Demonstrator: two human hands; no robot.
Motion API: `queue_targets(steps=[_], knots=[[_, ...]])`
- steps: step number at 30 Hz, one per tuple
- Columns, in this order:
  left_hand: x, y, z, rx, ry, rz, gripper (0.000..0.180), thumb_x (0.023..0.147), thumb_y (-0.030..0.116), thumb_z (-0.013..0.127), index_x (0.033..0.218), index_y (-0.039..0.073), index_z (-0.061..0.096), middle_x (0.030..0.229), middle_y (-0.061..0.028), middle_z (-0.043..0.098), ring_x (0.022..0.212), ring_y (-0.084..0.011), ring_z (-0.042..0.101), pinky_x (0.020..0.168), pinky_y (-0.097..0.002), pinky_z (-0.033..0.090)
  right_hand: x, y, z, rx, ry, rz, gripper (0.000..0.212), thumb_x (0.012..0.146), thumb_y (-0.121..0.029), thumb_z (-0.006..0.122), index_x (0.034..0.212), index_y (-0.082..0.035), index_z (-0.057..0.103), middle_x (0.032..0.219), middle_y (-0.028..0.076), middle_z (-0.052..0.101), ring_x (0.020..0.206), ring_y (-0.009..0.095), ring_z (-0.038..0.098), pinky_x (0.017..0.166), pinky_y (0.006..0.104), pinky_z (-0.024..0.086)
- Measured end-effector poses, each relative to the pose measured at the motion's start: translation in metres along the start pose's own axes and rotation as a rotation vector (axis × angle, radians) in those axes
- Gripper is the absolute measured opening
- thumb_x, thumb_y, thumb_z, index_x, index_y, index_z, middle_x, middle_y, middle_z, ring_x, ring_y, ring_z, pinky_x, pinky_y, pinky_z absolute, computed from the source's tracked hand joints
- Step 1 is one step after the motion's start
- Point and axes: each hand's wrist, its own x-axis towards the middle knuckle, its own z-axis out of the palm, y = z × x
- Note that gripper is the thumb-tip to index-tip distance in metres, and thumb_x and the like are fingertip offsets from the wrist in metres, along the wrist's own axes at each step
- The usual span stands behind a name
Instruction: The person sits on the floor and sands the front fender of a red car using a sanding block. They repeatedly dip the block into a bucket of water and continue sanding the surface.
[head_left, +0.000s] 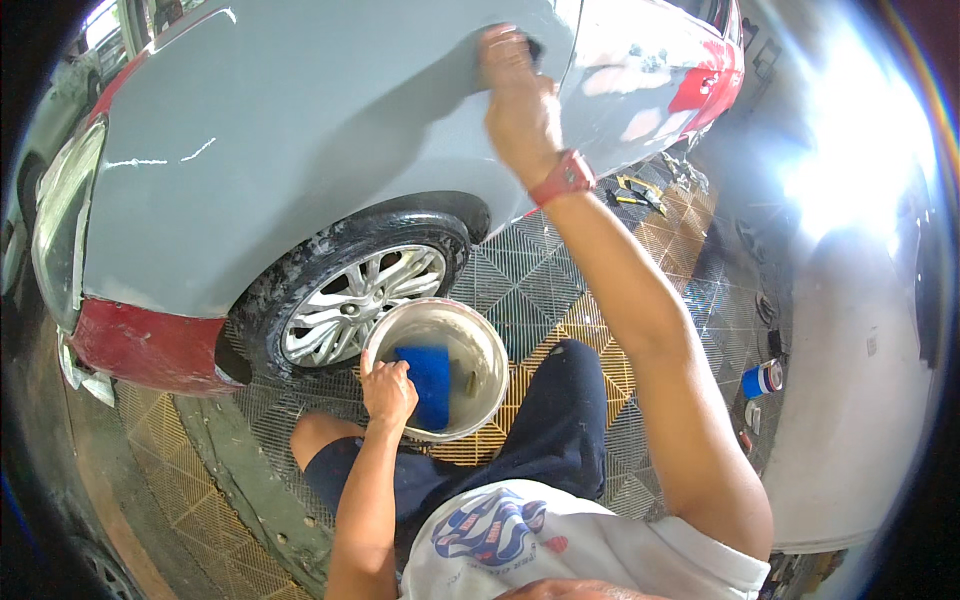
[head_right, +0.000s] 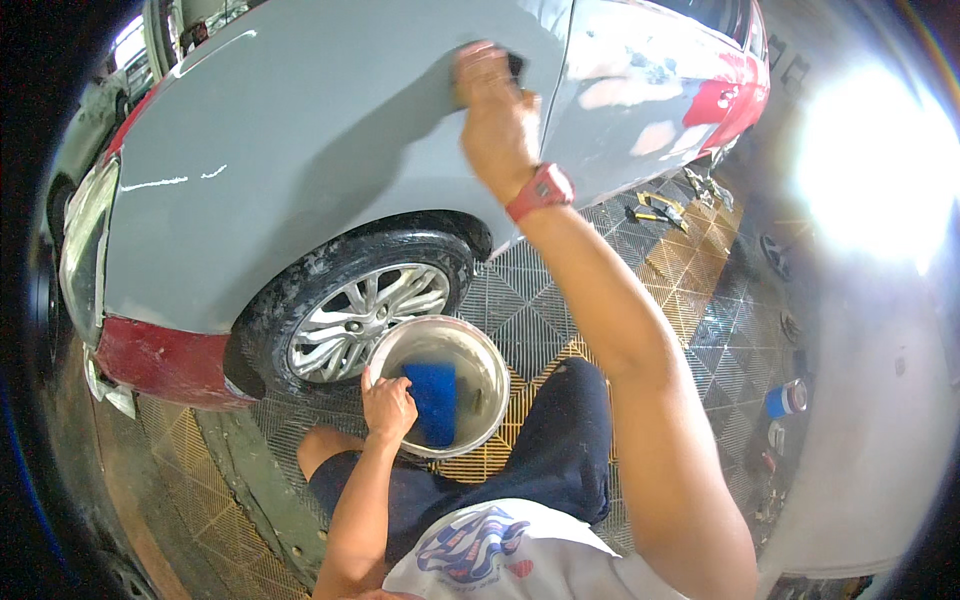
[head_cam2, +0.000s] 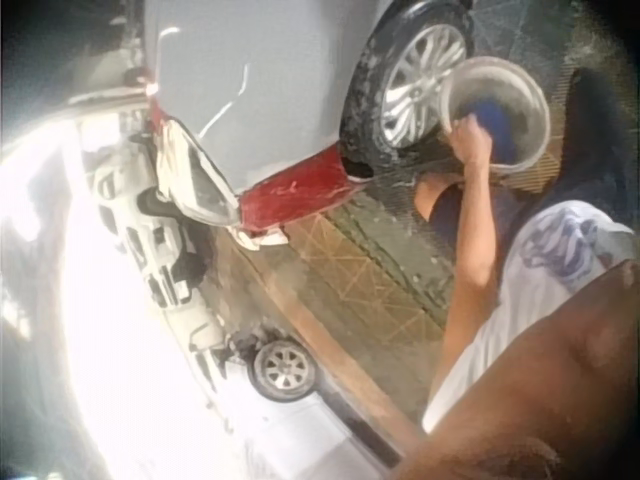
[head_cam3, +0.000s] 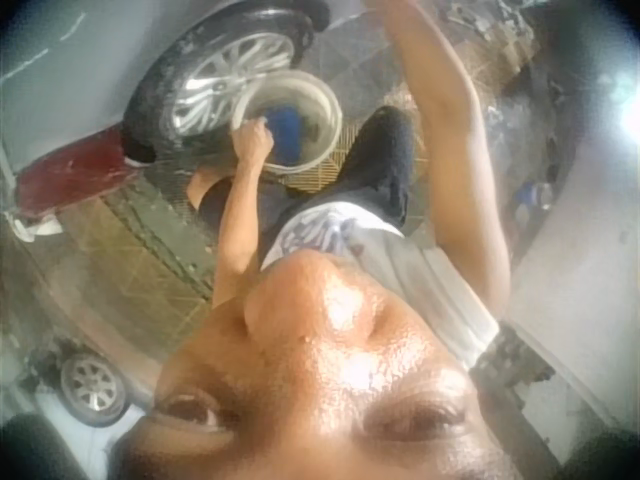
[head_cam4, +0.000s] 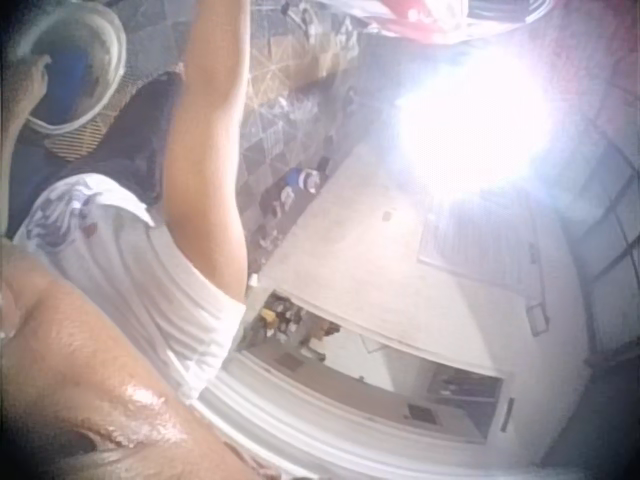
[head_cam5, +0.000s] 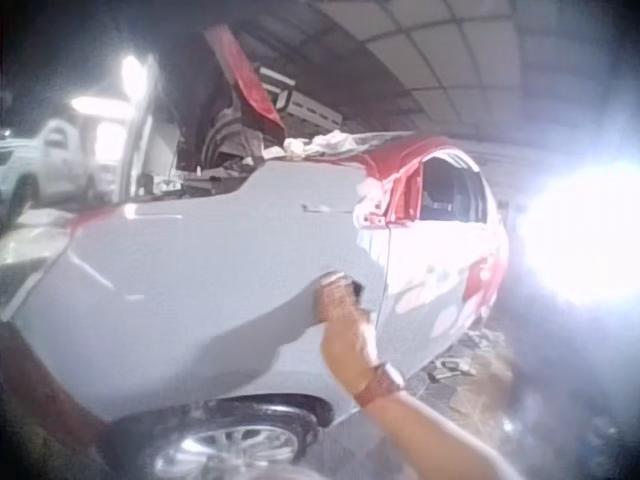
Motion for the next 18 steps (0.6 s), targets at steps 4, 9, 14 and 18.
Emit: queue_targets(steps=[4, 9, 14, 18], knots=[[0.0, -0.001, -0.001, -0.028, 0.019, 0.045, 0.021, 0.089, 0.007, 0.076, 0.107, 0.011, 0.087, 0.1, -0.0081, 0.086, 0.105, -0.0275, 0.078, 0.138, -0.0558, 0.026, 0.01, 0.043, 0.005, -0.244, 0.101, -0.162, 0.078, 0.095, 0.005, 0.052, 0.172, -0.007, 0.047, 0.179, 0.018, 0.046, 0.166, 0.03, 0.044, 0.12, 0.0573, 0.044], [0.001, -0.001, 0.001, -0.062, 0.053, 0.022, 0.02, 0.088, 0.007, 0.077, 0.104, 0.01, 0.086, 0.098, -0.0096, 0.085, 0.101, -0.0288, 0.078, 0.137, -0.0571, 0.027, 0.008, 0.058, 0.004, -0.223, 0.152, 0.005, 0.077, 0.099, 0.008, 0.049, 0.175, 0.0, 0.036, 0.177, 0.032, 0.039, 0.163, 0.046, 0.044, 0.129, 0.0532, 0.043], [0.002, -0.001, -0.001, -0.048, 0.05, 0.024, 0.018, 0.088, 0.007, 0.077, 0.103, 0.009, 0.086, 0.099, -0.0101, 0.085, 0.102, -0.0279, 0.078, 0.137, -0.0549, 0.028, -0.014, 0.04, 0.01, -0.175, 0.108, -0.013, 0.083, 0.1, 0.006, 0.051, 0.179, -0.006, 0.03, 0.182, 0.031, 0.032, 0.169, 0.043, 0.035, 0.127, 0.0622, 0.039], [-0.002, -0.002, -0.002, -0.073, 0.057, 0.006, 0.017, 0.09, 0.008, 0.076, 0.103, 0.008, 0.085, 0.099, -0.0096, 0.085, 0.102, -0.0277, 0.077, 0.137, -0.0533, 0.028, -0.038, 0.002, 0.027, -0.16, 0.092, 0.084, 0.082, 0.101, 0.004, 0.051, 0.178, 0.0, 0.027, 0.182, 0.033, 0.03, 0.17, 0.044, 0.031, 0.128, 0.062, 0.038]])
